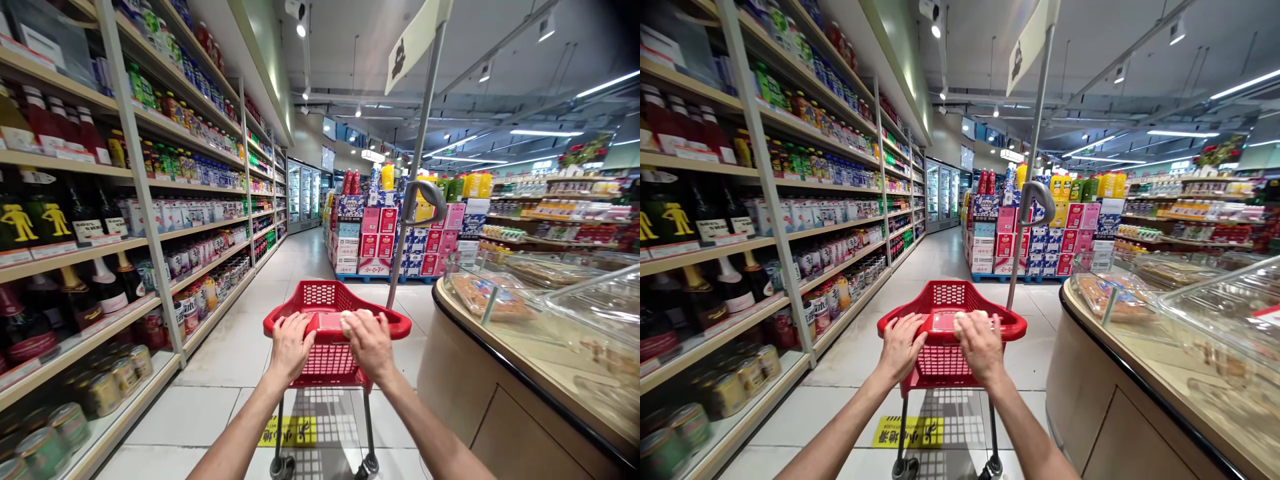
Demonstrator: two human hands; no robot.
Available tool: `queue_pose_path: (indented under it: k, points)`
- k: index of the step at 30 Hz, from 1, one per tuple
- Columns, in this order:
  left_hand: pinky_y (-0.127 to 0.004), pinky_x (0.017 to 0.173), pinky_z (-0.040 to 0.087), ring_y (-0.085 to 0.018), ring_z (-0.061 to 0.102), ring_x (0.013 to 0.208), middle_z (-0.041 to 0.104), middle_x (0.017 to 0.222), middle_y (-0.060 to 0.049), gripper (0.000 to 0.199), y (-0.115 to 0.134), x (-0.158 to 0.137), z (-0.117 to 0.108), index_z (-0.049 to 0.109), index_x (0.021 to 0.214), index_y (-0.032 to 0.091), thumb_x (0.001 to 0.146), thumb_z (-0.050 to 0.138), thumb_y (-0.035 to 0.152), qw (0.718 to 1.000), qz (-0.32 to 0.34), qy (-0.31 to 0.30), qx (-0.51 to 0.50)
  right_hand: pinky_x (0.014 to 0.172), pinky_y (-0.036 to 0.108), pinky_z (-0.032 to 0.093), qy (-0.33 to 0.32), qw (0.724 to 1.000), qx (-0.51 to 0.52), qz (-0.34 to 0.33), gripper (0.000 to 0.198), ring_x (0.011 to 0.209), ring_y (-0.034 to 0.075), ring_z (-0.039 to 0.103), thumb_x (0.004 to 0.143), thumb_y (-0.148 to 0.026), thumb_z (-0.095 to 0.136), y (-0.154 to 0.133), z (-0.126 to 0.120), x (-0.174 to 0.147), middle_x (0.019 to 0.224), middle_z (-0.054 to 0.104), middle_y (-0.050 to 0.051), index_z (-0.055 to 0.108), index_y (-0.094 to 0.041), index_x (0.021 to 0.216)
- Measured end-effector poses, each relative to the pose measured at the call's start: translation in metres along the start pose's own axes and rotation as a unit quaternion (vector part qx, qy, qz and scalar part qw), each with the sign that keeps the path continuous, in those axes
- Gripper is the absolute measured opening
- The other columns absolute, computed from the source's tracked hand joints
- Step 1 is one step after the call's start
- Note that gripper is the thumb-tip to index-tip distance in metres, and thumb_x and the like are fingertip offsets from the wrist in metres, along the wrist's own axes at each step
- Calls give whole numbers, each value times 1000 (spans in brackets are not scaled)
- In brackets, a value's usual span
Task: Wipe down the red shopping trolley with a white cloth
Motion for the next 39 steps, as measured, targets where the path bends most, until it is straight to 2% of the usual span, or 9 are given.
queue_pose_path:
  k: [3,5,10,12,17,24,30,36,39]
  points:
    - [-47,94,27,-23,48,110,59,114,-5,27,1,-1,-1,57,100,21,83,40,30,1000,0,-2,0,97,53,19,4,993,-30,112,32,93,20,54,87,-32,32,53,-10,-3,99,63,3,57,-27,105]
    - [-47,94,27,-22,47,111,59,114,-6,27,5,-2,0,57,101,21,83,40,30,1000,1,1,-1,96,53,21,9,991,-31,127,34,95,20,53,87,-32,29,61,-11,-4,100,62,4,57,-25,105]
    - [-47,96,26,-23,45,113,56,118,-7,29,12,-2,2,55,105,19,82,41,29,1000,7,-4,12,101,41,19,7,1000,4,-14,33,112,19,44,86,-26,34,-7,6,0,116,56,3,54,-25,113]
    - [-48,97,25,-25,43,115,55,119,-8,32,12,-2,2,54,108,19,81,43,31,1000,15,-15,22,102,42,17,5,1000,0,-16,34,113,18,44,86,-26,35,-9,5,1,117,56,2,53,-26,114]
    - [-50,100,21,-26,36,121,53,122,-7,38,12,-5,1,51,114,19,79,46,33,999,24,-14,41,97,44,24,22,997,-14,74,36,105,19,49,88,-27,28,35,-6,-1,110,60,2,52,-24,115]
    - [-48,100,24,-25,35,122,52,123,-6,39,11,-5,2,50,116,19,79,46,33,999,22,-19,40,102,39,22,25,997,12,-65,35,114,19,44,85,-23,37,-36,11,8,118,56,4,50,-21,118]
    - [-48,100,23,-25,34,122,51,124,-5,38,11,-7,1,51,115,19,79,45,33,999,14,-25,29,97,46,26,35,997,-6,72,34,104,21,51,87,-27,31,40,-4,-1,108,61,4,55,-21,111]
    - [-47,101,22,-25,33,123,49,126,-7,43,17,-7,8,47,118,17,77,48,31,999,9,-40,36,97,37,30,32,996,50,-69,31,109,18,48,85,-26,38,-41,12,14,111,59,5,57,-20,109]
    - [-46,102,22,-25,32,124,48,127,-7,47,14,-9,6,46,120,16,75,50,30,997,17,-59,43,98,39,26,33,997,50,-51,29,103,18,52,85,-26,39,-34,7,15,106,62,4,57,-23,108]
Point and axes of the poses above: each hand's wrist, its own x-axis towards the middle knuckle, its own z-axis out of the palm, y = z × x, the point moved 7 cm from there along x, towards the middle knuckle
